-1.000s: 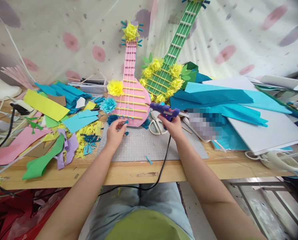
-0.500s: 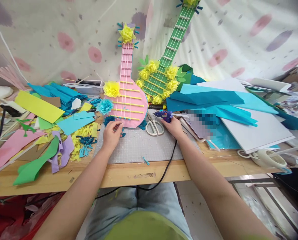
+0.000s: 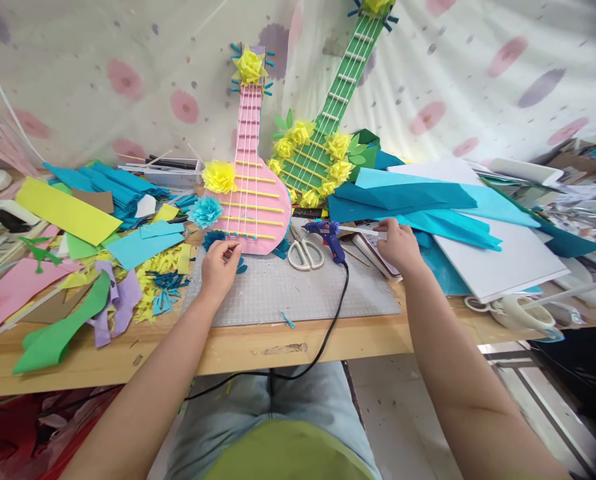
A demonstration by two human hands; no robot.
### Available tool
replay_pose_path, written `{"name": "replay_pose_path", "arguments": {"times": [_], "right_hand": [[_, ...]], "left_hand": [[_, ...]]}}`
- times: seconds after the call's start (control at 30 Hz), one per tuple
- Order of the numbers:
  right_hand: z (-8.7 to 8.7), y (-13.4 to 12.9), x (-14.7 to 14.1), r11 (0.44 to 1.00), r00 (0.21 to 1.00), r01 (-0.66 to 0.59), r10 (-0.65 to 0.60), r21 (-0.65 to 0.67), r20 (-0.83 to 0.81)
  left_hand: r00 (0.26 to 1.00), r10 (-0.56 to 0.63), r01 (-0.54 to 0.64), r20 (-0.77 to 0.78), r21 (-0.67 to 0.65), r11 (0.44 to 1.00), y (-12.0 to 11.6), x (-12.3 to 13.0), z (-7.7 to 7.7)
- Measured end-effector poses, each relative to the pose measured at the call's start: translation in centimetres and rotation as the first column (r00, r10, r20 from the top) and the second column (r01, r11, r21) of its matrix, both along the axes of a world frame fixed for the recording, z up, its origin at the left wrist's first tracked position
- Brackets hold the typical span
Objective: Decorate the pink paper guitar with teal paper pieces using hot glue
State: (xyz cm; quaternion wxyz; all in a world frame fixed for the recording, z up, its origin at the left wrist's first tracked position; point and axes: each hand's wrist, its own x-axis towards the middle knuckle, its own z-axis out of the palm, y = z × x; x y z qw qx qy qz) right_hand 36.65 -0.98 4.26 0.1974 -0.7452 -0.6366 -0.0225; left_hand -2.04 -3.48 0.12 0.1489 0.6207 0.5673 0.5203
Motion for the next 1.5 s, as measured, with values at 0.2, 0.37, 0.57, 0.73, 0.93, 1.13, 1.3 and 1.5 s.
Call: {"name": "replay_pose_path", "arguments": {"times": [0.2, 0.37, 0.57, 0.73, 0.93, 1.13, 1.3, 1.5], "right_hand": [[-0.5, 0.7, -0.3, 0.999, 0.995, -0.022, 0.026, -0.039, 0.095], [-0.1, -0.1, -0.7, 0.998, 0.999, -0.023, 0.021, 0.053, 0.046], [0.3, -2.1, -3.0, 0.994, 0.998, 0.012, -0.005, -0.108, 0.063], [0.3, -2.9, -4.7, 0.991, 0.998, 0.010, -0.002, -0.133, 0.064], [0.7, -4.2, -9.2, 0.931, 0.949, -0.315, 0.310, -0.185, -0.056], [0.4, -4.2, -12.8, 0.857, 0.875, -0.483, 0.478, -0.179, -0.073], [0.0, -3.1, -13.9, 0.844, 0.857, -0.514, 0.508, -0.154, -0.081], [0.0, -2.5, -17.1, 0.785, 0.791, -0.611, 0.600, -0.100, -0.119]], "left_hand": [[0.998, 0.032, -0.029, -0.063, 0.054, 0.998, -0.2, -0.1, 0.2], [0.989, 0.042, -0.033, -0.144, 0.064, 0.997, -0.4, 0.0, 0.5], [0.904, 0.088, -0.133, -0.418, -0.078, 0.988, -1.2, -0.2, 1.1], [0.831, 0.033, -0.085, -0.555, -0.067, 0.994, -1.4, -0.6, 0.5], [0.799, -0.055, -0.007, -0.598, -0.100, 0.995, -1.1, -0.6, -0.3], [0.809, -0.076, 0.011, -0.582, -0.114, 0.993, -1.0, -0.7, -0.5], [0.864, -0.060, 0.016, -0.500, -0.092, 0.996, -0.9, -0.6, -0.1], [0.953, -0.019, 0.027, -0.303, 0.022, 0.999, -1.2, -0.4, 0.7]]}}
